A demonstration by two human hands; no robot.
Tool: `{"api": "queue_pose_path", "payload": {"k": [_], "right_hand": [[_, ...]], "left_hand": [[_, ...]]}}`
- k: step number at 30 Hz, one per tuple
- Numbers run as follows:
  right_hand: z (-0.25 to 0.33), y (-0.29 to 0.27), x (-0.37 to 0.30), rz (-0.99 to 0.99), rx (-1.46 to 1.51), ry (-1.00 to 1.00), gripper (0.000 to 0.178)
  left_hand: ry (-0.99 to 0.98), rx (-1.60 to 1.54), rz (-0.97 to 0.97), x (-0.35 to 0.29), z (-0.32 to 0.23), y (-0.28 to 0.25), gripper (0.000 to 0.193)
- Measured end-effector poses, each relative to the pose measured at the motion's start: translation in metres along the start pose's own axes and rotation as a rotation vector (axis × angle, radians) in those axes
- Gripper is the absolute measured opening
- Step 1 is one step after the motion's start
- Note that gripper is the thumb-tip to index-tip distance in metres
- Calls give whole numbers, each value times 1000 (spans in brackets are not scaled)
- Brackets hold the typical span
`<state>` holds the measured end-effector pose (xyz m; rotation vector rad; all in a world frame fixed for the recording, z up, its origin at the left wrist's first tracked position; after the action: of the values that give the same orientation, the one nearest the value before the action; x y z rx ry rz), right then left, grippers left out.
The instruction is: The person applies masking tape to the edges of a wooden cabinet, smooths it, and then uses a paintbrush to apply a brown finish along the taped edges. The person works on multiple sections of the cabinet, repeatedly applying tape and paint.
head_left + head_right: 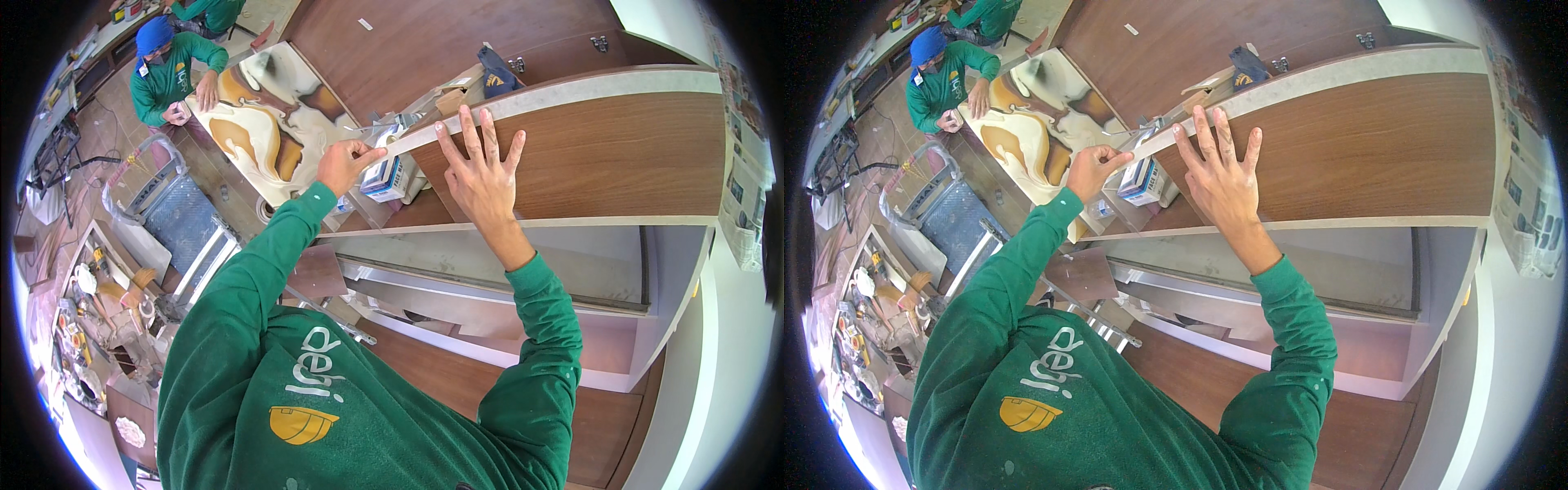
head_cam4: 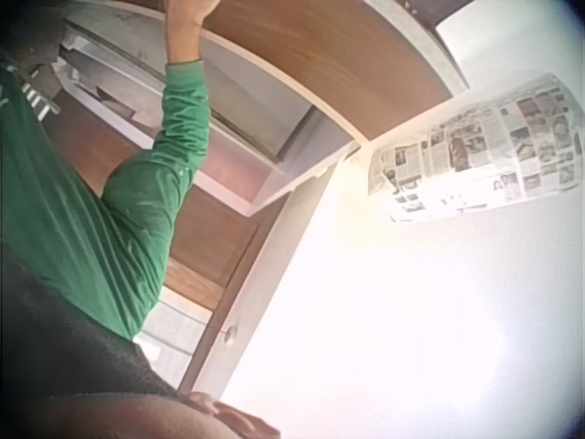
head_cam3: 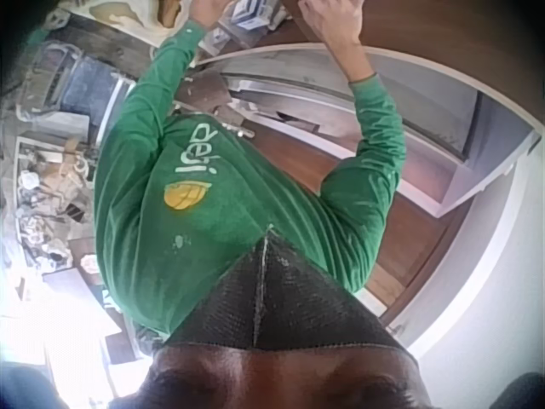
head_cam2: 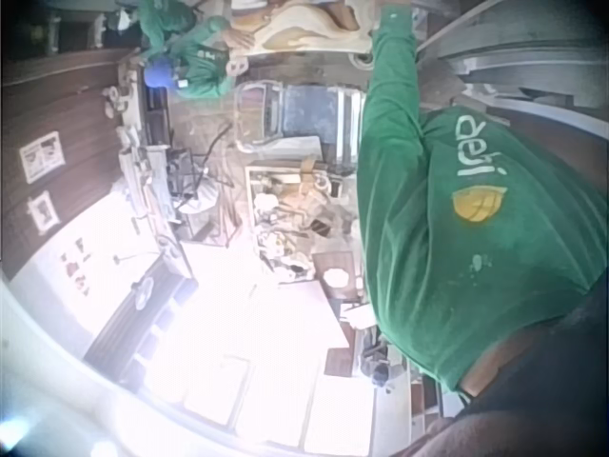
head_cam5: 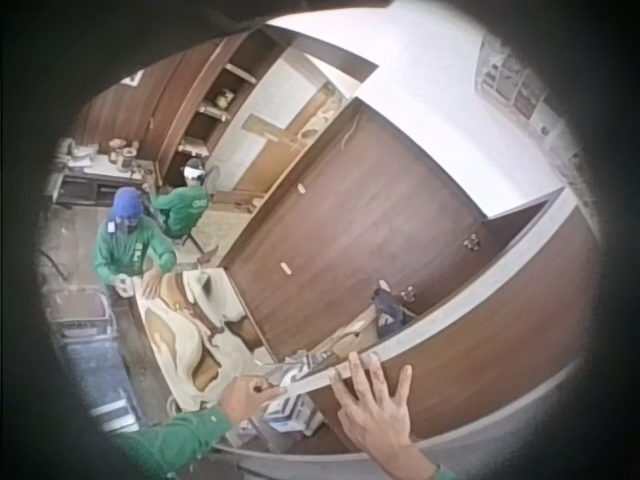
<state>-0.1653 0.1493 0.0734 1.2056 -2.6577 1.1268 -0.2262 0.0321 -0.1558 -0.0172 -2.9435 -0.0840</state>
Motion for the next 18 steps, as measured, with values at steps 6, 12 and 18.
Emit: {"api": "queue_pose_path", "payload": {"k": [6, 12, 18], "right_hand": [[1, 2, 0, 21, 44, 25, 81], [2, 2, 0, 31, 46, 20, 82], [2, 3, -1, 34, 45, 19, 81]], "left_hand": [[2, 39, 14, 1, -3, -2, 44], [6, 17, 4, 2, 1, -1, 49], [1, 33, 25, 3, 0, 1, 45]]}}
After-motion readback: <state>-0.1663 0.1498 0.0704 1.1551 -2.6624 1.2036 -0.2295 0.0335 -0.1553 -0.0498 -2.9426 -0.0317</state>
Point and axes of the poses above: each hand's wrist, its own x-axis towards the middle knuckle, its own y-axis out of the palm, z = x × y, the point moved 8 cm from there along x, towards the middle knuckle, and after that the axes turned 9 degrees about y, right-handed, at the moved point
